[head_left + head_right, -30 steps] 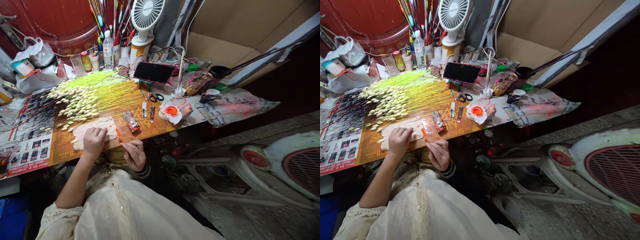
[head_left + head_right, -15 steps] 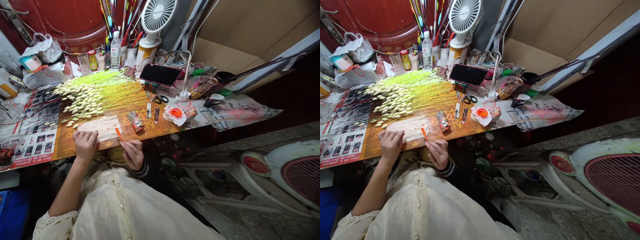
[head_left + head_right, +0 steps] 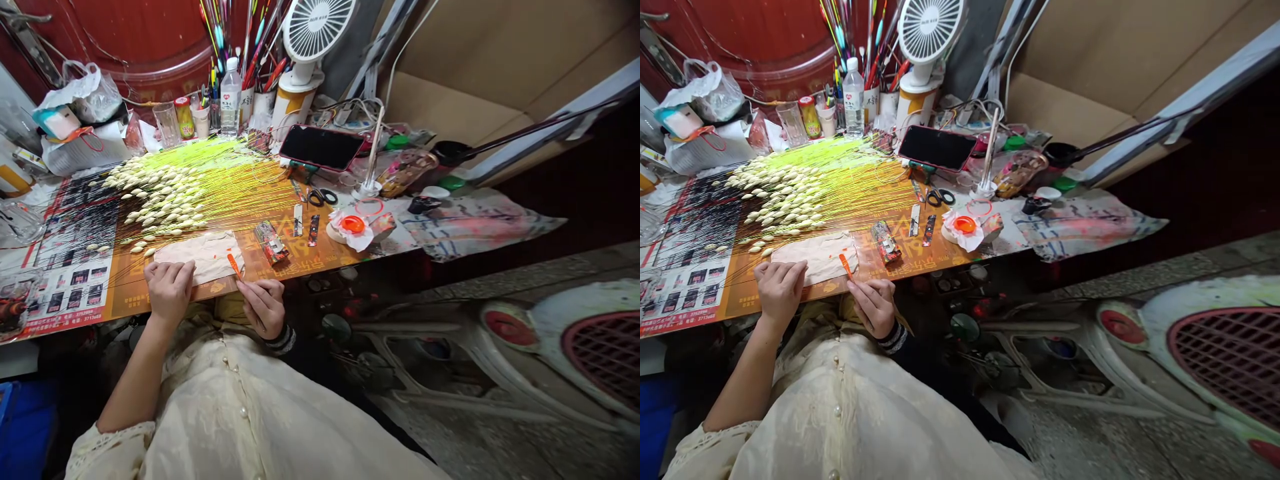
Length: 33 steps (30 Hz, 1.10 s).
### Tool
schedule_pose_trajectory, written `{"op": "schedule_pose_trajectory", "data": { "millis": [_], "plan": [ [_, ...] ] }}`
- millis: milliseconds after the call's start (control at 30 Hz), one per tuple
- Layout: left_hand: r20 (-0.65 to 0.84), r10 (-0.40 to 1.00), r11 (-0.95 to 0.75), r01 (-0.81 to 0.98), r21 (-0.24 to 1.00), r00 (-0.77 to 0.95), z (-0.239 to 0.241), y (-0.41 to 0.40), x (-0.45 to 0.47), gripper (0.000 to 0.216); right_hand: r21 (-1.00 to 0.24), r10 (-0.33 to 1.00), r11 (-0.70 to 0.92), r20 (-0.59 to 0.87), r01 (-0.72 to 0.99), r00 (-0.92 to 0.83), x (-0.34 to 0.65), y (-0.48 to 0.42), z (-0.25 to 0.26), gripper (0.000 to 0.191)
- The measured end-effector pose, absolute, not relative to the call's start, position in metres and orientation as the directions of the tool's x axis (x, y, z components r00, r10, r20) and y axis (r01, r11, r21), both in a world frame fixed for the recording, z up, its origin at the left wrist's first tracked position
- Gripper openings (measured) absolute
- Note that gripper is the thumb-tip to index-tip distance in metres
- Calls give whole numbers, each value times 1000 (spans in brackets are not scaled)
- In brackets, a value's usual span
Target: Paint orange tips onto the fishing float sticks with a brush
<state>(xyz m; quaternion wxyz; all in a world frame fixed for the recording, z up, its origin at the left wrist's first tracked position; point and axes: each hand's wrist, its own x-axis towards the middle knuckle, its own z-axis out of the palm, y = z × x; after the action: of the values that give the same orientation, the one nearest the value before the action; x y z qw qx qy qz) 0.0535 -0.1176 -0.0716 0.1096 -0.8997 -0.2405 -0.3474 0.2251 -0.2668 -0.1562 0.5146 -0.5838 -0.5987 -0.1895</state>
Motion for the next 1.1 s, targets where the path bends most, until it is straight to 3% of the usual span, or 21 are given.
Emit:
{"op": "schedule_pose_trajectory", "data": {
  "millis": [767, 1100],
  "plan": [
    [685, 343, -858, 511, -49, 643, -72, -117, 52, 13, -393, 472, 300, 853, 869, 222, 225, -268, -159, 51],
    [650, 416, -849, 527, 28, 636, -74, -120, 51, 16, -376, 520, 317, 836, 871, 172, 209, -264, -154, 56]
  ]
}}
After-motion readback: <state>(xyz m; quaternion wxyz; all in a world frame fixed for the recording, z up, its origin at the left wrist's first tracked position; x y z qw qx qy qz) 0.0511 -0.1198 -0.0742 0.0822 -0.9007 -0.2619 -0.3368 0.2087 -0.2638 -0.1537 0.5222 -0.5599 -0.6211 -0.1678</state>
